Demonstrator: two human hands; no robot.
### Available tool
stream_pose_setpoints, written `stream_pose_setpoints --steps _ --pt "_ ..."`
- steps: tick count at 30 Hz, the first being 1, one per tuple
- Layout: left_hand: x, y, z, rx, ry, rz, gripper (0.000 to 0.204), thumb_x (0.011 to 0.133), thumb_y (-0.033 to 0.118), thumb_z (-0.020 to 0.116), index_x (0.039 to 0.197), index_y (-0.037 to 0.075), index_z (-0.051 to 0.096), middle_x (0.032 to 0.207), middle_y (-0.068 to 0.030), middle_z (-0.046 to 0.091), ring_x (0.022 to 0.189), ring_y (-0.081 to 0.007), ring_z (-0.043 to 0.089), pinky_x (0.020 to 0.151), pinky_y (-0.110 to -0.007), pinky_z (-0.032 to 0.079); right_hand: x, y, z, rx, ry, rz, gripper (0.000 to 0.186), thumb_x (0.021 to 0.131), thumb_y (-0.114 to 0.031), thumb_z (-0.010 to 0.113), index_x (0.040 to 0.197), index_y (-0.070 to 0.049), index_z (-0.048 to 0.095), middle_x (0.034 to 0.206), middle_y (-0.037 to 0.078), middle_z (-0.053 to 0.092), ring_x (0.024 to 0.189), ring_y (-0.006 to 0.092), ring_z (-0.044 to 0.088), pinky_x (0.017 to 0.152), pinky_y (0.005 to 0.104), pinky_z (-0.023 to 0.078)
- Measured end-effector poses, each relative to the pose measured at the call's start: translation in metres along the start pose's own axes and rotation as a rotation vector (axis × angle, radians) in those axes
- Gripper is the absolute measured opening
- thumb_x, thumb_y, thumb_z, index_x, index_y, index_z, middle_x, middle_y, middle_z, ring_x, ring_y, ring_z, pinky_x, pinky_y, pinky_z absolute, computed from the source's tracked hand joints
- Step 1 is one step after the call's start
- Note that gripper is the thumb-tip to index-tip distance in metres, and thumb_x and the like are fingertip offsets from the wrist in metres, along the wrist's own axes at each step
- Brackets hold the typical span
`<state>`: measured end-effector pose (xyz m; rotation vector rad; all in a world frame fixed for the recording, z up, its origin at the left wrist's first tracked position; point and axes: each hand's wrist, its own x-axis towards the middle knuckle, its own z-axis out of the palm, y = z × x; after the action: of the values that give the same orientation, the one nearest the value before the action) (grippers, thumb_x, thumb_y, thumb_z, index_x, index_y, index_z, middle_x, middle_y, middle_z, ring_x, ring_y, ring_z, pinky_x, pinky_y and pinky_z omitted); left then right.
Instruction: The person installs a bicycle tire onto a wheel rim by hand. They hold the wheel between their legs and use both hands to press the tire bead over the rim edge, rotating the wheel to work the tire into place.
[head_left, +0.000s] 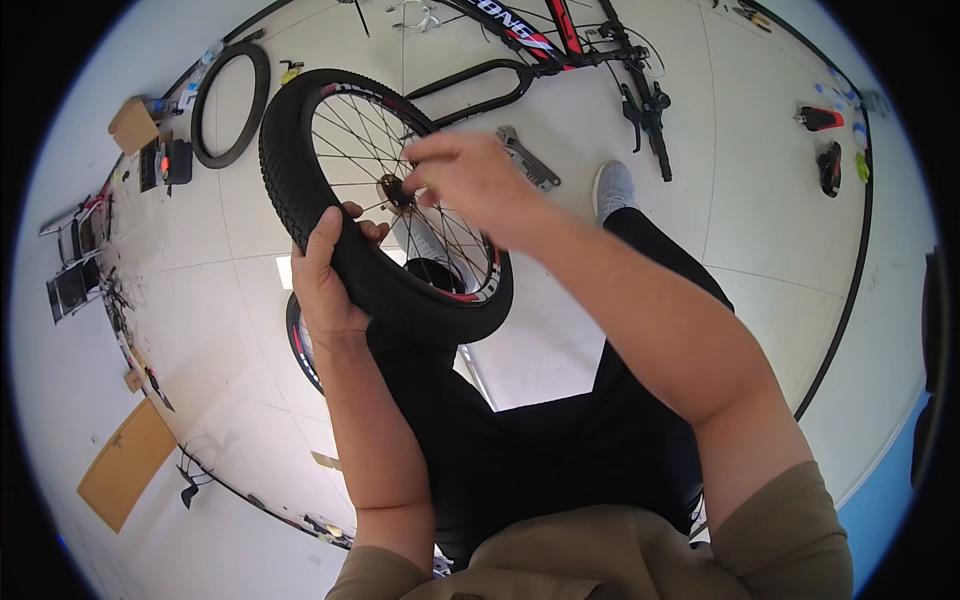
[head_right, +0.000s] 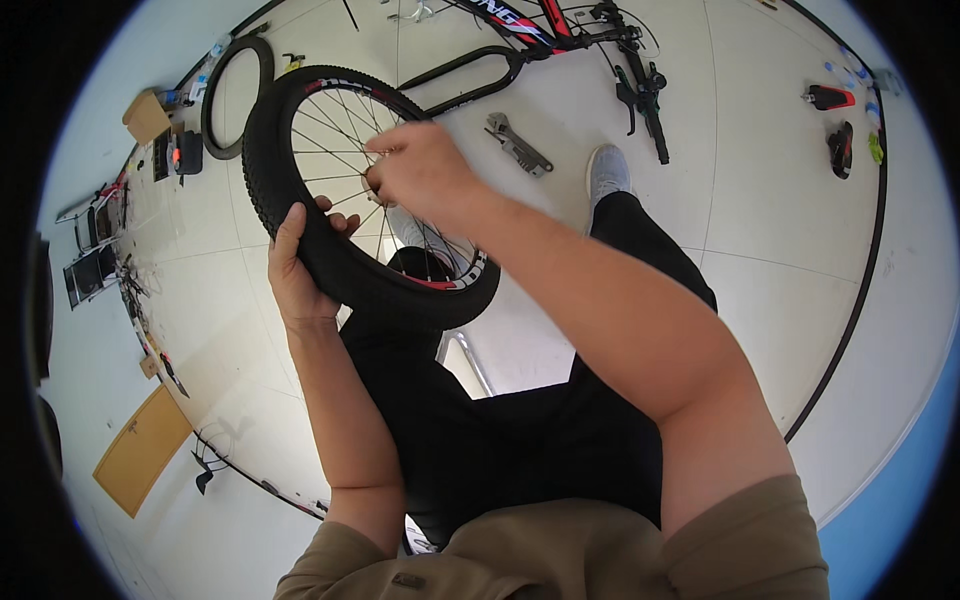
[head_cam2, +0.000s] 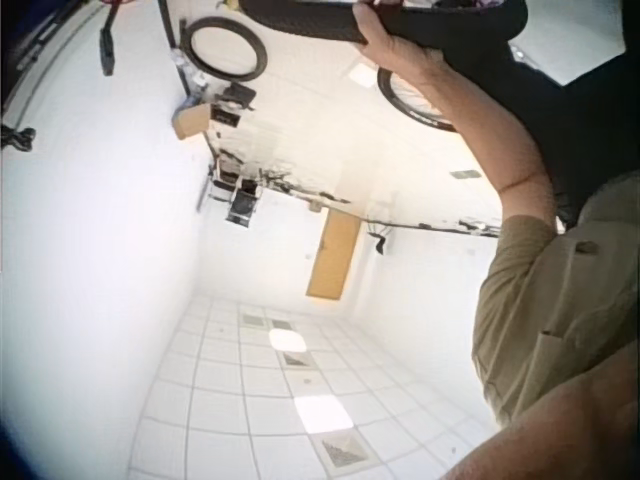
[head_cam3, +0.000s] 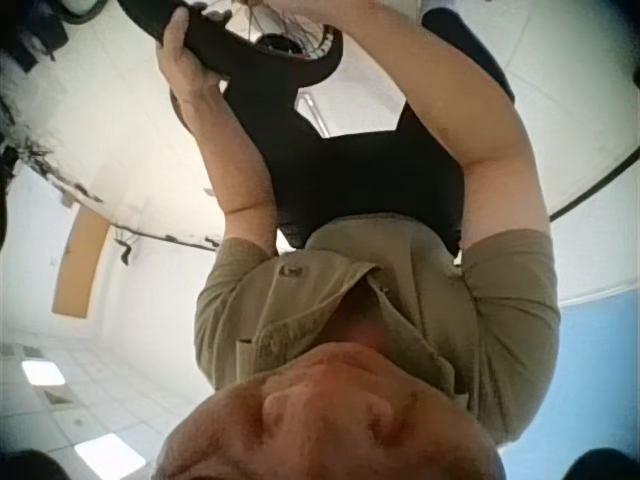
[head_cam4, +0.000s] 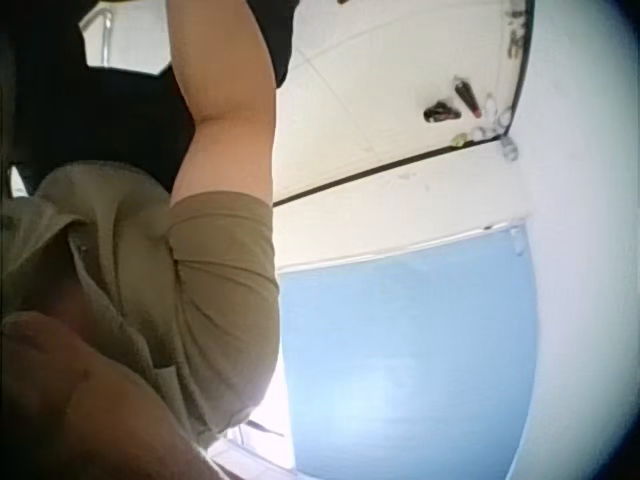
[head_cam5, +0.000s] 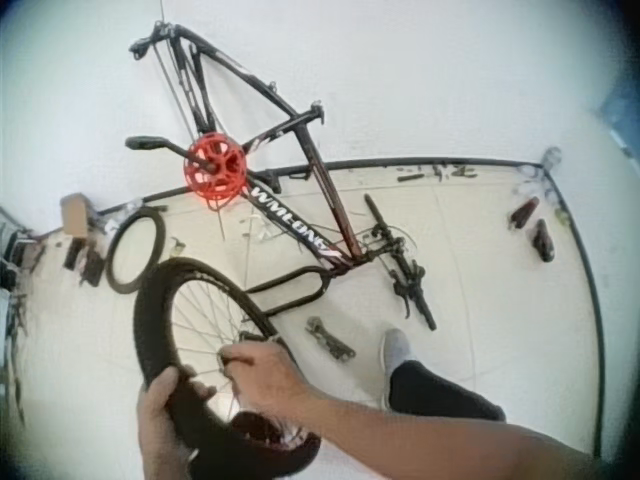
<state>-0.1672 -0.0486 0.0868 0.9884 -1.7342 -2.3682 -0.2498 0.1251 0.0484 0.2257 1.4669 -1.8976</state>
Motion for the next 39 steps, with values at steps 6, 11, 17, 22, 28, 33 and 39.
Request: stream_pose_setpoints --steps 6,11,17,22,28,33,39 --pt "-0.002 0.003 0.001 0.03 -0.015 -0.052 0.033 0.101 0.027 0.064 0.111 -0.004 0.061 0.101 -0.0106 0.066 0.083 -0.0228 0.066 0.087 -0.045 0.06 0.006 -0.006 -0.026 0.233 0.167 0.147 0.031 0.094 -0.003 0.057 0.123 0.003 0.065 0.102 0.011 0.072 0.08 0.0147 0.067 0.083 0.031 0.057" --pt "0.001 0.001 0.0 0.026 -0.03 -0.03 0.034 0.101 0.029 0.064 0.111 -0.004 0.061 0.102 -0.0106 0.065 0.084 -0.0233 0.066 0.084 -0.043 0.06 0.003 -0.01 -0.016 0.184 0.075 0.172 0.031 0.094 -0.003 0.057 0.123 0.002 0.066 0.102 0.011 0.071 0.081 0.0138 0.066 0.084 0.0321 0.058" --pt "-0.003 0.002 0.004 0.021 0.035 -0.076 0.037 0.098 0.03 0.065 0.11 -0.005 0.064 0.08 -0.0155 0.069 0.072 -0.0232 0.068 0.062 -0.032 0.054 0.006 -0.02 -0.026 0.226 0.182 0.118 0.031 0.095 -0.003 0.056 0.124 0.003 0.063 0.103 0.01 0.071 0.081 0.0147 0.067 0.084 0.0323 0.058" --pt "-0.02 -0.006 0.008 0.147 0.009 -0.107 0.042 0.1 0.034 0.06 0.119 -0.004 0.064 0.085 -0.0158 0.072 0.08 -0.0239 0.07 0.067 -0.032 0.056 0.012 -0.019 -0.032 0.273 0.199 0.084 0.031 0.093 -0.003 0.058 0.123 0.004 0.062 0.101 0.011 0.072 0.079 0.0151 0.067 0.081 0.0321 0.058" --pt "-0.07 -0.044 0.024 0.068 0.157 -0.062 0.039 0.094 0.016 0.067 0.127 -0.004 0.061 0.107 -0.0127 0.07 0.093 -0.019 0.067 0.084 -0.034 0.056 -0.004 0.012 0.008 0.05 -0.093 0.059 0.035 0.097 -0.018 0.065 0.123 0.005 0.065 0.095 0.01 0.072 0.08 0.0126 0.066 0.074 0.0274 0.055" --pt "-0.12 -0.055 0.017 0.134 0.074 -0.201 0.043 0.091 0.008 0.068 0.132 -0.003 0.058 0.121 -0.0055 0.063 0.112 -0.0148 0.06 0.1 -0.03 0.046 -0.023 0.031 0.031 -0.043 -0.243 0.083 0.064 0.099 -0.042 0.069 0.136 0.008 0.055 0.102 0.012 0.071 0.085 0.0137 0.067 0.068 0.0291 0.054" --pt "-0.108 -0.026 -0.021 -0.137 0.097 -0.181 0.06 0.102 0.045 0.051 0.148 0.006 0.046 0.141 -0.0118 0.057 0.132 -0.0285 0.053 0.114 -0.044 0.038 -0.039 0.013 0.028 0.037 -0.485 0.216 0.075 0.095 -0.045 0.074 0.144 0.007 0.051 0.103 0.014 0.071 0.089 0.017 0.069 0.07 0.0317 0.056"
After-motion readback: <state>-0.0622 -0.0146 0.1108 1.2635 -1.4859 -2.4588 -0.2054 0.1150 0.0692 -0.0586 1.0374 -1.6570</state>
